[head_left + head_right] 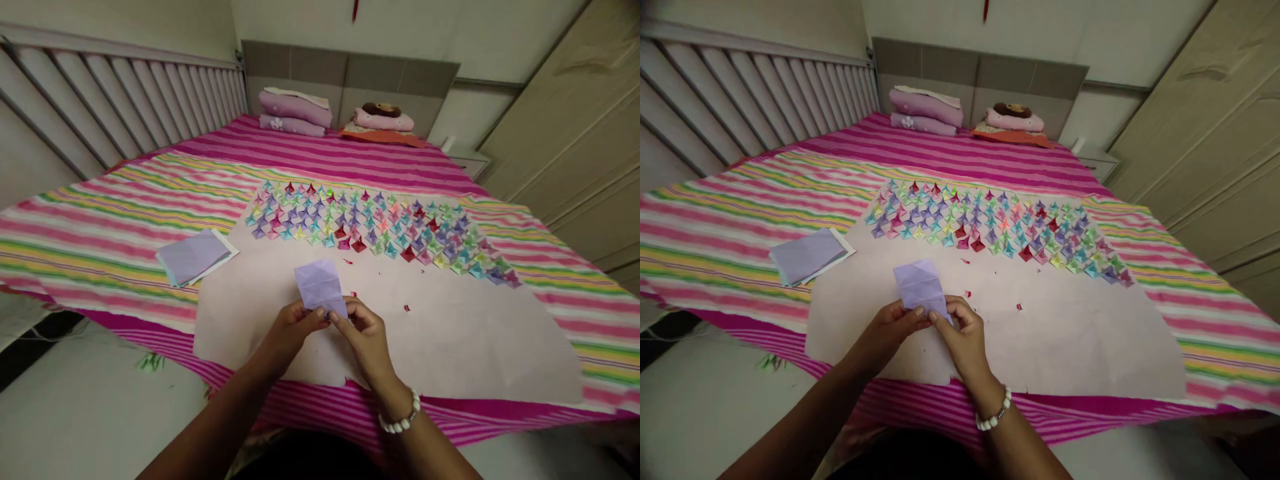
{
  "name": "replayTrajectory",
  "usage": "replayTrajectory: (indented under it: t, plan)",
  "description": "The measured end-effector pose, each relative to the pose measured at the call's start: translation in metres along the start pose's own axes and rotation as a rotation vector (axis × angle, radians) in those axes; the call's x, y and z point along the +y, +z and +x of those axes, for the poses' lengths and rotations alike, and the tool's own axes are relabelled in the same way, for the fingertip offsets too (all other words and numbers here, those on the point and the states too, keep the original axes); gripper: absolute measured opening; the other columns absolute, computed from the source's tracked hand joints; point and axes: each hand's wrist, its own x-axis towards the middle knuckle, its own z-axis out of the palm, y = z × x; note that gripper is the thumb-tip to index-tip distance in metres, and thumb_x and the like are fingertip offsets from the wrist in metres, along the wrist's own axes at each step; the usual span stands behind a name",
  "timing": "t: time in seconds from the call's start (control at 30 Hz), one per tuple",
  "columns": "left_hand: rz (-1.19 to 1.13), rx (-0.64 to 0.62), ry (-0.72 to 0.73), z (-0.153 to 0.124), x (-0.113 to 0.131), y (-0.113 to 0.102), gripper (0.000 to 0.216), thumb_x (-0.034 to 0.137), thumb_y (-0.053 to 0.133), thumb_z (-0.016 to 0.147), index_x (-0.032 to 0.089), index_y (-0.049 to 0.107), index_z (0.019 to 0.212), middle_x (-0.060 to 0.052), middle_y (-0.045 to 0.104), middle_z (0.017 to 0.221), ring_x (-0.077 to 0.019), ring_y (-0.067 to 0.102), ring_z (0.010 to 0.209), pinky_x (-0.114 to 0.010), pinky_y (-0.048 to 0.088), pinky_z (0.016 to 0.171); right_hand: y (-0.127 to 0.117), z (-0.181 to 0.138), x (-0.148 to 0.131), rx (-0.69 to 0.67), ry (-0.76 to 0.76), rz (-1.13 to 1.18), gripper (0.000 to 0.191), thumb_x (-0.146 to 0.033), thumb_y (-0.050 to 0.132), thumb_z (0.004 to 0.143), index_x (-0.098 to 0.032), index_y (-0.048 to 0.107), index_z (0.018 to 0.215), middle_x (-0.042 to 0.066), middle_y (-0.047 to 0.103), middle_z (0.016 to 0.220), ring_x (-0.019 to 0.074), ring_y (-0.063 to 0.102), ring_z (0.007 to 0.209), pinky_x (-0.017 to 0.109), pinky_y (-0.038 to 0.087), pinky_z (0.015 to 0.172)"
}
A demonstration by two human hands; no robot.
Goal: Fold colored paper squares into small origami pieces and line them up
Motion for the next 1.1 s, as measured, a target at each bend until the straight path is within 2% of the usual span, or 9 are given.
replayTrajectory:
  t: [0.07, 0.2, 0.33, 0.47, 0.63, 0.73, 0.8, 0.9, 1.1]
  plan:
    - [0.035, 0.056, -0.015, 0.0012, -0.0007, -0.0001, 0.033, 0.037, 0.068, 0.077, 0.014, 0.070, 0.100, -0.009, 0.073, 0.098, -0.0207, 0.065, 0.092, -0.037, 0.047, 0.091, -0.0002, 0.0006, 0.0030, 0.043, 0.066, 0.066, 0.013, -0.028, 0.075, 0.073, -0.021, 0.064, 0.077, 0.002, 0.066, 0.085, 0.0171, 0.059, 0.079, 0.031, 0.046, 0.075]
    - [0.125, 0.051, -0.082, 0.0013, 0.0004, -0.0023, 0.031, 0.040, 0.070, 0.073, 0.013, 0.071, 0.088, -0.006, 0.072, 0.081, -0.0161, 0.063, 0.074, -0.032, 0.048, 0.077, -0.0032, 0.0030, 0.0056, 0.065, 0.186, 0.233, 0.035, -0.027, 0.080, 0.067, -0.023, 0.065, 0.098, 0.002, 0.068, 0.087, 0.0168, 0.060, 0.077, 0.030, 0.048, 0.072]
    - [0.245, 0.015, -0.043, 0.0003, -0.0006, -0.0015, 0.023, 0.036, 0.070, 0.072, 0.013, 0.067, 0.074, -0.001, 0.066, 0.066, -0.0130, 0.057, 0.064, -0.027, 0.045, 0.065, -0.0039, 0.0039, 0.0032, -0.017, 0.305, 0.338, 0.017, -0.027, 0.077, 0.069, -0.020, 0.069, 0.082, 0.002, 0.070, 0.077, 0.0168, 0.062, 0.068, 0.031, 0.049, 0.068]
    - [0.189, 0.062, 0.088, 0.0023, -0.0025, 0.0002, 0.021, 0.026, 0.072, 0.069, 0.015, 0.060, 0.083, -0.001, 0.067, 0.076, -0.0139, 0.061, 0.073, -0.027, 0.047, 0.070, -0.0006, 0.0032, 0.0001, -0.011, 0.331, 0.407, 0.012, -0.025, 0.077, 0.068, -0.021, 0.070, 0.076, 0.001, 0.071, 0.076, 0.0179, 0.064, 0.071, 0.033, 0.049, 0.074]
    - [0.185, 0.140, 0.262, 0.0025, -0.0041, -0.0035, 0.031, 0.016, 0.074, 0.067, 0.020, 0.045, 0.077, -0.002, 0.066, 0.097, -0.0128, 0.063, 0.080, -0.024, 0.048, 0.069, 0.0026, 0.0015, 0.0003, -0.048, 0.367, 0.463, 0.022, -0.027, 0.076, 0.069, -0.022, 0.072, 0.089, 0.003, 0.074, 0.085, 0.0213, 0.066, 0.078, 0.037, 0.049, 0.078]
    - [0.285, 0.125, 0.279, 0.0005, -0.0064, -0.0059, 0.018, 0.018, 0.070, 0.073, 0.019, 0.055, 0.085, -0.002, 0.067, 0.092, -0.0118, 0.062, 0.078, -0.024, 0.047, 0.069, 0.0027, 0.0003, 0.0019, -0.045, 0.354, 0.435, 0.022, -0.029, 0.077, 0.069, -0.022, 0.072, 0.089, 0.004, 0.074, 0.085, 0.0209, 0.065, 0.075, 0.035, 0.048, 0.074]
    - [0.291, 0.129, 0.254, -0.0003, -0.0076, -0.0061, 0.026, 0.020, 0.069, 0.074, 0.019, 0.060, 0.098, -0.002, 0.068, 0.089, -0.0125, 0.062, 0.077, -0.025, 0.048, 0.070, 0.0021, -0.0001, 0.0031, -0.038, 0.345, 0.399, 0.021, -0.031, 0.077, 0.069, -0.023, 0.073, 0.088, 0.003, 0.074, 0.083, 0.0200, 0.064, 0.072, 0.034, 0.048, 0.070]
    - [0.234, 0.145, 0.229, 0.0000, -0.0083, -0.0055, 0.040, 0.022, 0.073, 0.070, 0.018, 0.062, 0.108, -0.006, 0.069, 0.100, -0.0161, 0.064, 0.086, -0.029, 0.051, 0.076, 0.0012, -0.0001, 0.0039, -0.028, 0.321, 0.340, 0.021, -0.033, 0.078, 0.068, -0.023, 0.073, 0.085, 0.002, 0.073, 0.077, 0.0189, 0.063, 0.067, 0.034, 0.047, 0.067]
    - [0.251, 0.164, 0.297, 0.0035, -0.0085, -0.0076, 0.027, 0.021, 0.077, 0.064, 0.017, 0.070, 0.090, -0.006, 0.067, 0.100, -0.0183, 0.064, 0.091, -0.030, 0.052, 0.079, 0.0014, -0.0003, 0.0026, -0.048, 0.295, 0.330, 0.021, -0.029, 0.078, 0.067, -0.022, 0.073, 0.086, 0.001, 0.072, 0.076, 0.0181, 0.063, 0.069, 0.033, 0.048, 0.070]
